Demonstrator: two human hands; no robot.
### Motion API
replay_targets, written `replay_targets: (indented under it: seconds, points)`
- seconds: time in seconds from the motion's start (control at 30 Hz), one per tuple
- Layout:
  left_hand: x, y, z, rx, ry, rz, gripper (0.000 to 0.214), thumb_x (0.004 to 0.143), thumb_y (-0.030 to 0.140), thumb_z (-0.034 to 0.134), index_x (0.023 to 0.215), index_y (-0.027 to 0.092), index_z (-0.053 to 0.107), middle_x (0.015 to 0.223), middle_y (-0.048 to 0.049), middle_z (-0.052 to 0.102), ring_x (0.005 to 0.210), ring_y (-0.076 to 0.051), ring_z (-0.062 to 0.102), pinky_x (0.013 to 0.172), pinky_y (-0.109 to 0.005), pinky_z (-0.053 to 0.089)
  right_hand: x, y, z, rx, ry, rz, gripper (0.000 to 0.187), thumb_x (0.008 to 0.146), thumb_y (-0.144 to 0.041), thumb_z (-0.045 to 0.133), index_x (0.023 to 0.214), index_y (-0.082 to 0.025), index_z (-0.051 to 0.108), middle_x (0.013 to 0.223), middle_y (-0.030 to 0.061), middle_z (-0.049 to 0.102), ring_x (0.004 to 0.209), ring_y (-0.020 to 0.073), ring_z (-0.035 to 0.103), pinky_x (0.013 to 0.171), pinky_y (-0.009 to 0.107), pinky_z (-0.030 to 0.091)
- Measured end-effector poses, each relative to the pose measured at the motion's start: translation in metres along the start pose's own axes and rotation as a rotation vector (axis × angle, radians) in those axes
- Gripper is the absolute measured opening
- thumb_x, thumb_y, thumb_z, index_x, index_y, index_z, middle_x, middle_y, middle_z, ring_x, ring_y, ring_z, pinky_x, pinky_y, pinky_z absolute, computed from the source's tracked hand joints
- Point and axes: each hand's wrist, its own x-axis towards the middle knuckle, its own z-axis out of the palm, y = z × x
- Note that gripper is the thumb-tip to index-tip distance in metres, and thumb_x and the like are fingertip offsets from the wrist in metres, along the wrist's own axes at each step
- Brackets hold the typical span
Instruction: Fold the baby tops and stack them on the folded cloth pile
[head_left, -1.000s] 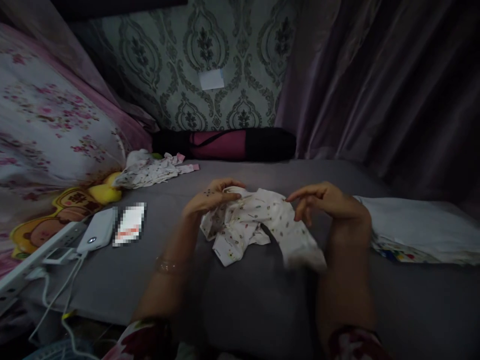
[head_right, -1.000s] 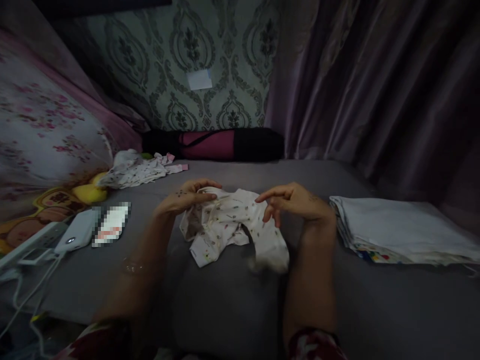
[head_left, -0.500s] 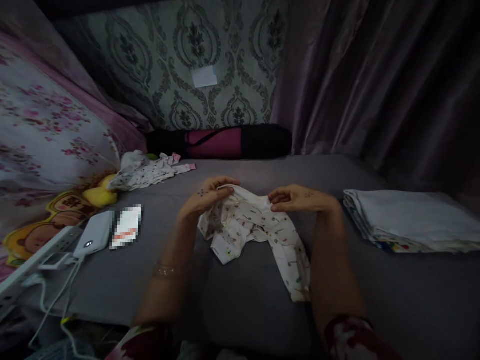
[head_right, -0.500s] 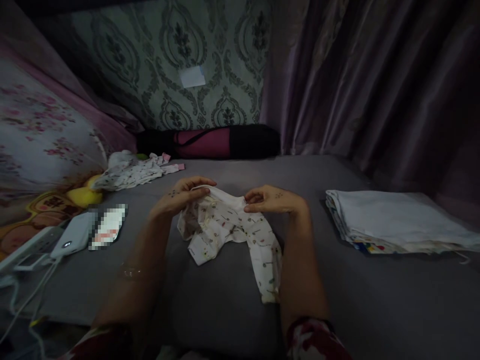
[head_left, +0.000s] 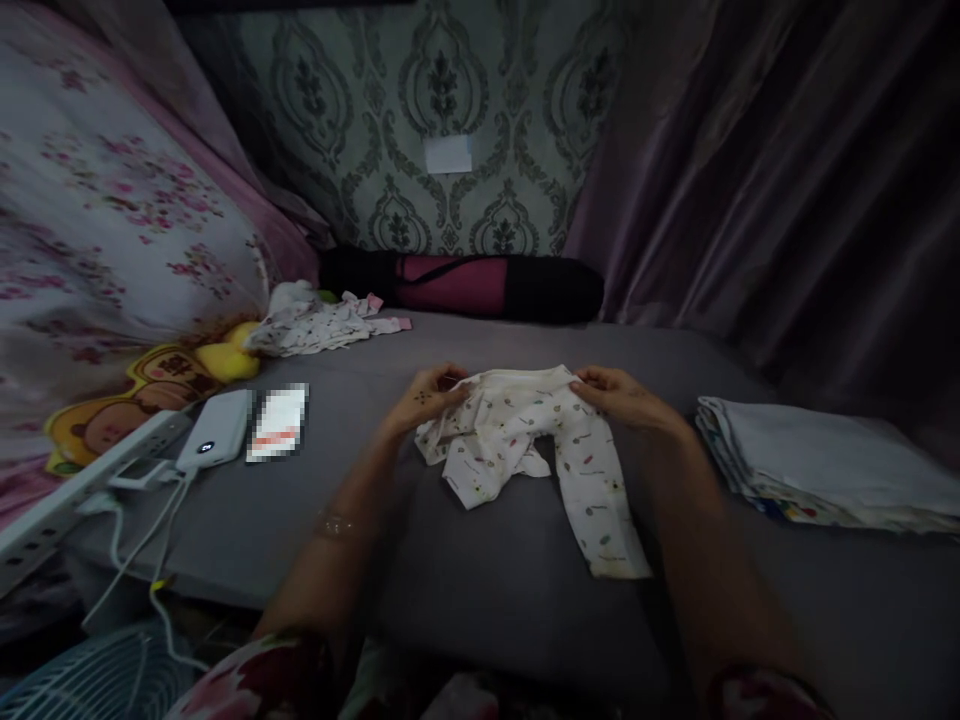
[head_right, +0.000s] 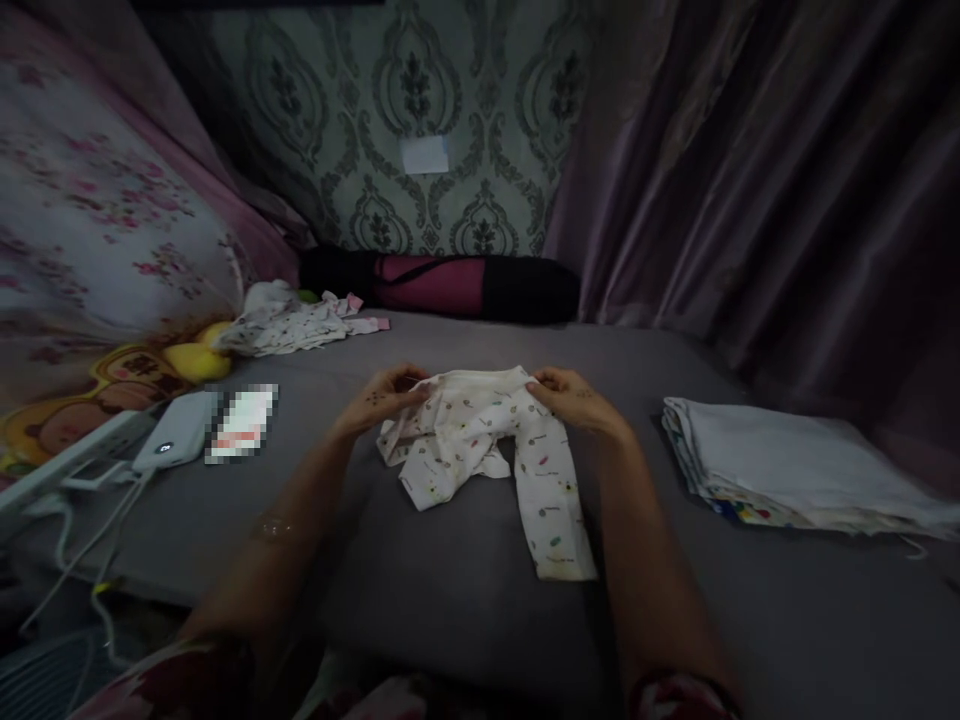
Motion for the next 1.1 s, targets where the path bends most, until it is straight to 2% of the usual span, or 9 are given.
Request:
replay_targets:
  seconds: [0.3, 0.47, 0.57, 0.6, 0.67, 0.77, 0.9, 1.0, 1.1]
  points:
    - [-0.007, -0.011, 0.003, -0.061, 0.214, -0.027, 0.018, 0.074, 0.034, 0.063, 0.077, 0.016, 0.063, 0.071, -0.0001, 0.061, 0.069, -0.014, 0.056, 0.062, -0.024, 0.044, -0.007, -0.017, 0.005, -0.009, 0.156, -0.034, 0.048, 0.06, -0.062, 0.074, 0.085, -0.021, 0.067, 0.077, 0.0018, 0.068, 0.066, 0.0158, 0.06, 0.059, 0.027, 0.047]
    - [-0.002, 0.016, -0.011, -0.174, 0.355, 0.035, 0.013, 0.079, 0.031, 0.056, 0.08, 0.018, 0.056, 0.069, 0.0027, 0.053, 0.064, -0.012, 0.05, 0.06, -0.022, 0.04, -0.015, -0.033, -0.01, -0.12, 0.023, 0.003, 0.055, 0.057, -0.065, 0.075, 0.092, -0.023, 0.071, 0.084, 0.0043, 0.071, 0.075, 0.0201, 0.064, 0.066, 0.032, 0.052]
    - [0.001, 0.049, -0.027, -0.05, 0.32, 0.166, 0.013, 0.081, 0.03, 0.054, 0.082, 0.018, 0.057, 0.075, 0.0007, 0.056, 0.073, -0.013, 0.051, 0.065, -0.023, 0.041, -0.02, -0.057, -0.025, -0.202, -0.102, 0.021, 0.052, 0.056, -0.058, 0.08, 0.091, -0.021, 0.072, 0.086, 0.0056, 0.072, 0.08, 0.0217, 0.065, 0.071, 0.033, 0.053]
    - [0.001, 0.062, -0.033, 0.013, 0.288, 0.227, 0.014, 0.083, 0.031, 0.054, 0.084, 0.017, 0.058, 0.079, -0.0004, 0.058, 0.077, -0.014, 0.052, 0.068, -0.023, 0.042, -0.022, -0.066, -0.029, -0.235, -0.065, -0.005, 0.049, 0.056, -0.056, 0.081, 0.089, -0.02, 0.072, 0.085, 0.006, 0.072, 0.079, 0.0213, 0.065, 0.071, 0.033, 0.052]
    - [0.001, 0.086, -0.043, 0.133, 0.27, 0.345, 0.017, 0.086, 0.033, 0.054, 0.087, 0.017, 0.059, 0.085, -0.0021, 0.061, 0.084, -0.015, 0.054, 0.074, -0.025, 0.042, -0.026, -0.084, -0.035, -0.315, 0.167, -0.142, 0.044, 0.059, -0.055, 0.078, 0.085, -0.019, 0.072, 0.083, 0.0062, 0.072, 0.074, 0.0198, 0.063, 0.07, 0.032, 0.051]
    - [0.004, 0.11, -0.05, 0.255, 0.435, 0.498, 0.018, 0.091, 0.036, 0.052, 0.093, 0.019, 0.059, 0.092, -0.0036, 0.063, 0.094, -0.018, 0.056, 0.082, -0.028, 0.043, -0.029, -0.103, -0.034, -0.442, 0.6, -0.429, 0.036, 0.069, -0.049, 0.07, 0.09, -0.019, 0.072, 0.082, 0.0058, 0.071, 0.072, 0.0191, 0.062, 0.067, 0.032, 0.051]
    - [0.018, 0.115, -0.051, 0.376, 0.514, 0.605, 0.021, 0.093, 0.039, 0.05, 0.094, 0.02, 0.059, 0.094, -0.0048, 0.063, 0.1, -0.02, 0.056, 0.087, -0.032, 0.043, -0.026, -0.112, -0.032, -0.648, 0.616, -0.542, 0.028, 0.077, -0.043, 0.064, 0.089, -0.019, 0.072, 0.078, 0.0051, 0.07, 0.068, 0.0184, 0.062, 0.064, 0.031, 0.049]
    - [0.029, 0.115, -0.048, 0.376, 0.575, 0.595, 0.024, 0.095, 0.04, 0.047, 0.095, 0.02, 0.06, 0.095, -0.0059, 0.063, 0.103, -0.021, 0.055, 0.09, -0.034, 0.041, -0.02, -0.115, -0.036, -0.696, 0.842, -0.619, 0.032, 0.083, -0.044, 0.059, 0.099, -0.019, 0.072, 0.086, 0.0073, 0.071, 0.074, 0.0195, 0.064, 0.066, 0.031, 0.048]
    - [0.035, 0.122, -0.046, 0.374, 0.618, 0.542, 0.022, 0.095, 0.039, 0.05, 0.094, 0.019, 0.061, 0.096, -0.0063, 0.064, 0.106, -0.023, 0.054, 0.094, -0.037, 0.038, -0.015, -0.118, -0.041, -0.811, 0.776, -0.564, 0.031, 0.084, -0.042, 0.059, 0.099, -0.019, 0.073, 0.084, 0.0073, 0.071, 0.073, 0.0195, 0.064, 0.066, 0.031, 0.048]
